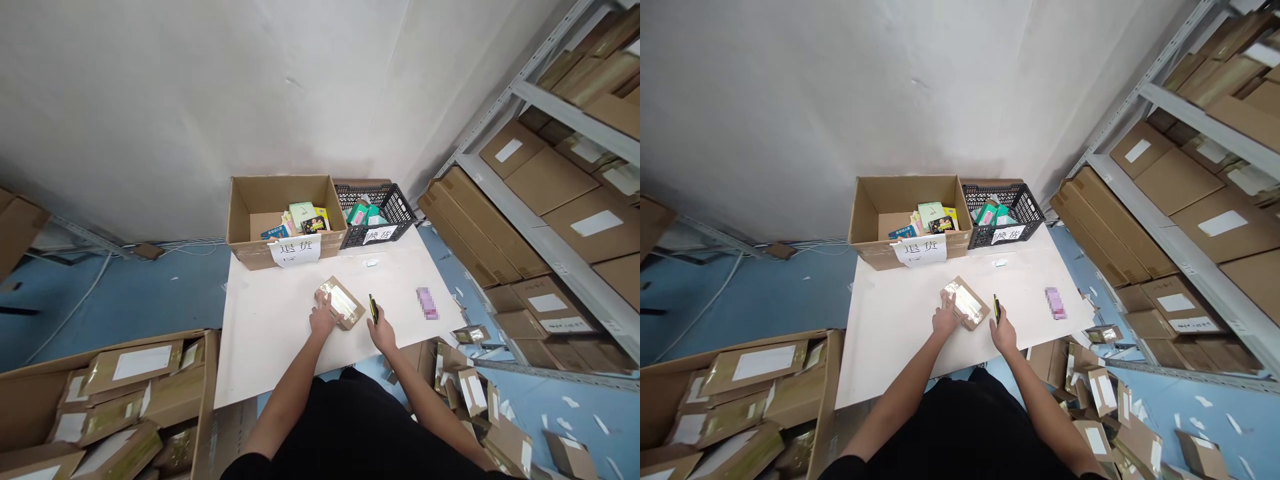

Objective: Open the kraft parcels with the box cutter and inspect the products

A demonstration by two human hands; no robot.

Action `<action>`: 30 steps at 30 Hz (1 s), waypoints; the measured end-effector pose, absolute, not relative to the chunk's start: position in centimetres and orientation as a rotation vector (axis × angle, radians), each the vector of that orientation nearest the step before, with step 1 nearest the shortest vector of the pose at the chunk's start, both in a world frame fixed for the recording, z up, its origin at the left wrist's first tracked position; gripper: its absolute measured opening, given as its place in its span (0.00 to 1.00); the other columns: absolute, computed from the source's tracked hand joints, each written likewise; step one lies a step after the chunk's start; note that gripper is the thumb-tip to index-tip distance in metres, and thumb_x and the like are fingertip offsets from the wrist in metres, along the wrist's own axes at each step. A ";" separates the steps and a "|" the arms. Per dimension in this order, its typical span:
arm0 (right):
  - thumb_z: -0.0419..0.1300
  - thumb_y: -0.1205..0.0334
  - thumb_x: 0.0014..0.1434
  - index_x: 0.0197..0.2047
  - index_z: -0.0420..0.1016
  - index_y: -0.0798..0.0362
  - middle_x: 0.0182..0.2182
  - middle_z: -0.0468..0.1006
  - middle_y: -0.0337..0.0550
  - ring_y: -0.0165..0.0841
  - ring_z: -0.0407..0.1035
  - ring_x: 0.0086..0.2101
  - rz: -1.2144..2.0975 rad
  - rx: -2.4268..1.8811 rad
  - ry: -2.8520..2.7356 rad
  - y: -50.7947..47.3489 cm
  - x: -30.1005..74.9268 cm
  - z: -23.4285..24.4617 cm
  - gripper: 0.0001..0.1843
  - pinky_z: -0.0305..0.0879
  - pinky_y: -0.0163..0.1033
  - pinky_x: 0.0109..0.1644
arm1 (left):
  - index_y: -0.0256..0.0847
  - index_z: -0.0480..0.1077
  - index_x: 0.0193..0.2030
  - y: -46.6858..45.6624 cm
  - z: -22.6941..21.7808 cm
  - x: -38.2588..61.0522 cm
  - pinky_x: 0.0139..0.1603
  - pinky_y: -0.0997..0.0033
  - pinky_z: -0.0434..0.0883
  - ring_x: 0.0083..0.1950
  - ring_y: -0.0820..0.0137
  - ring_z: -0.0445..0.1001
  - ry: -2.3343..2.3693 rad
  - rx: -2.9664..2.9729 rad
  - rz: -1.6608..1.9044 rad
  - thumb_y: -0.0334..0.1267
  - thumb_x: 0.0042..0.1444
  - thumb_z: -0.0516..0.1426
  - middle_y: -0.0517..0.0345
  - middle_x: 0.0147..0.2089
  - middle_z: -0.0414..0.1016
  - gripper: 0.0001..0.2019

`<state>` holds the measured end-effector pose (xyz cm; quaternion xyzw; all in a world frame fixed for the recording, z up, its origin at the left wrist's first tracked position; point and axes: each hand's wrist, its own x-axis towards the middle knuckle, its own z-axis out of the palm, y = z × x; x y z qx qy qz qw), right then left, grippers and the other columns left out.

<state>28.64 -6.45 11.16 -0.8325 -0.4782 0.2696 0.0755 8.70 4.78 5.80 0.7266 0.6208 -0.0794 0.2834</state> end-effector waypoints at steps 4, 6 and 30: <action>0.53 0.42 0.71 0.80 0.37 0.53 0.62 0.74 0.60 0.50 0.75 0.56 0.831 -2.518 -1.266 -1.3 27.6 7.8 0.46 0.68 0.45 0.55 | 0.44 0.40 0.82 2.4 5.6 11.3 0.56 0.53 0.75 0.64 0.47 0.71 1.790 1.957 -0.201 0.64 0.67 0.49 0.41 0.84 0.30 0.45; 0.58 0.44 0.68 0.81 0.38 0.51 0.61 0.74 0.60 0.50 0.75 0.57 0.826 -2.490 -1.258 1.7 28.1 7.0 0.49 0.67 0.45 0.56 | 0.39 0.41 0.82 1.1 5.4 12.3 0.56 0.53 0.75 0.64 0.47 0.71 1.847 1.945 -0.218 0.63 0.68 0.47 0.34 0.83 0.35 0.44; 0.60 0.44 0.69 0.30 0.63 0.49 0.14 0.68 0.30 0.27 0.64 0.12 1.643 -1.922 -0.965 5.3 38.8 2.4 0.22 0.57 0.30 0.19 | 0.55 0.45 0.81 5.1 2.9 15.1 0.76 0.40 0.55 0.83 0.46 0.38 1.712 2.185 -0.392 0.52 0.72 0.48 0.54 0.84 0.40 0.34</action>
